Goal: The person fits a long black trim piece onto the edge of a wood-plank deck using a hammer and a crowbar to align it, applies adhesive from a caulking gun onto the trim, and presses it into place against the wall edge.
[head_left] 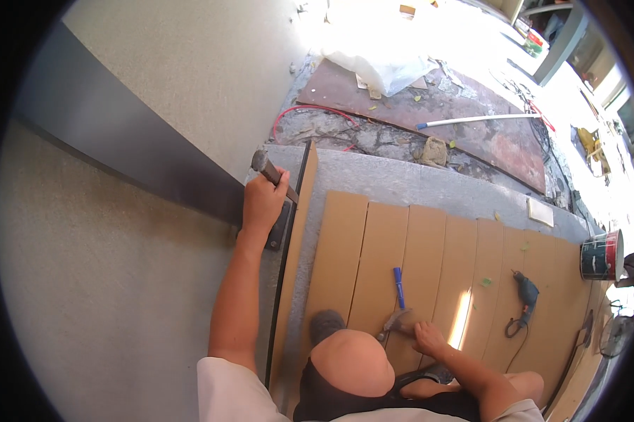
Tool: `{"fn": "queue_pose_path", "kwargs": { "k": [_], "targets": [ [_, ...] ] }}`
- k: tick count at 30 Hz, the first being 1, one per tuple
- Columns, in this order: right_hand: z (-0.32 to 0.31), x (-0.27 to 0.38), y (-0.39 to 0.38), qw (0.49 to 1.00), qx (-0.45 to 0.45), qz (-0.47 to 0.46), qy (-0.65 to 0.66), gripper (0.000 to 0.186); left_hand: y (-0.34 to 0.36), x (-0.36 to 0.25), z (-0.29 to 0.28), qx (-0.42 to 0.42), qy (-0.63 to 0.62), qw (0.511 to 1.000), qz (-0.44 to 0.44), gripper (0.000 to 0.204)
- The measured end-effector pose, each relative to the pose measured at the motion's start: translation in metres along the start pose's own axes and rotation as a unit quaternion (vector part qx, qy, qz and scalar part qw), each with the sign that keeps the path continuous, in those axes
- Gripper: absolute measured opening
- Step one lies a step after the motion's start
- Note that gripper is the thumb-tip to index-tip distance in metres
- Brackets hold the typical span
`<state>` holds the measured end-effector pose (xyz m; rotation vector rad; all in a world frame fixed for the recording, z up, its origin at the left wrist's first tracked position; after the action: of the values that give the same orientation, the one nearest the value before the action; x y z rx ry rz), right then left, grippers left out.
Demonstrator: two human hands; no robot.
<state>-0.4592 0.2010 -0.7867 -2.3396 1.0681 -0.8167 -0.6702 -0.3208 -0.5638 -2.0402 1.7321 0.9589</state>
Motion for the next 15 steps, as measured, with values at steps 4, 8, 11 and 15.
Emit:
{"fn": "queue_pose_path", "kwargs": {
  "k": [4,8,11,15],
  "targets": [
    [-0.013,0.003,0.001,0.983,0.179,0.029,0.04,0.051,-0.007,0.016,0.007,0.001,0.005,1.0,-0.001,0.02],
    [-0.042,0.019,-0.001,0.966,0.232,0.044,0.108,0.053,-0.005,0.024,0.008,0.003,-0.004,1.0,0.008,0.021],
    [-0.066,0.028,-0.004,0.946,0.241,0.065,0.207,0.051,0.0,0.025,0.009,0.024,0.001,1.0,0.01,0.021],
    [-0.174,0.072,-0.003,0.96,0.142,0.025,0.239,0.049,0.003,0.029,0.005,0.057,0.02,0.997,0.037,0.023]
  ]
}}
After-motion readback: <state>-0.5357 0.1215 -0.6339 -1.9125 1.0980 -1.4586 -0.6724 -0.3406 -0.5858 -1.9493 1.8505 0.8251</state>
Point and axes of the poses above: each hand's wrist, its own y-axis towards the middle knuckle, its own z-axis out of the palm, x = y × z, the point moved 2 cm from there along y, towards the middle knuckle, and after that the axes turned 13 degrees about x, right-handed, at the moved point
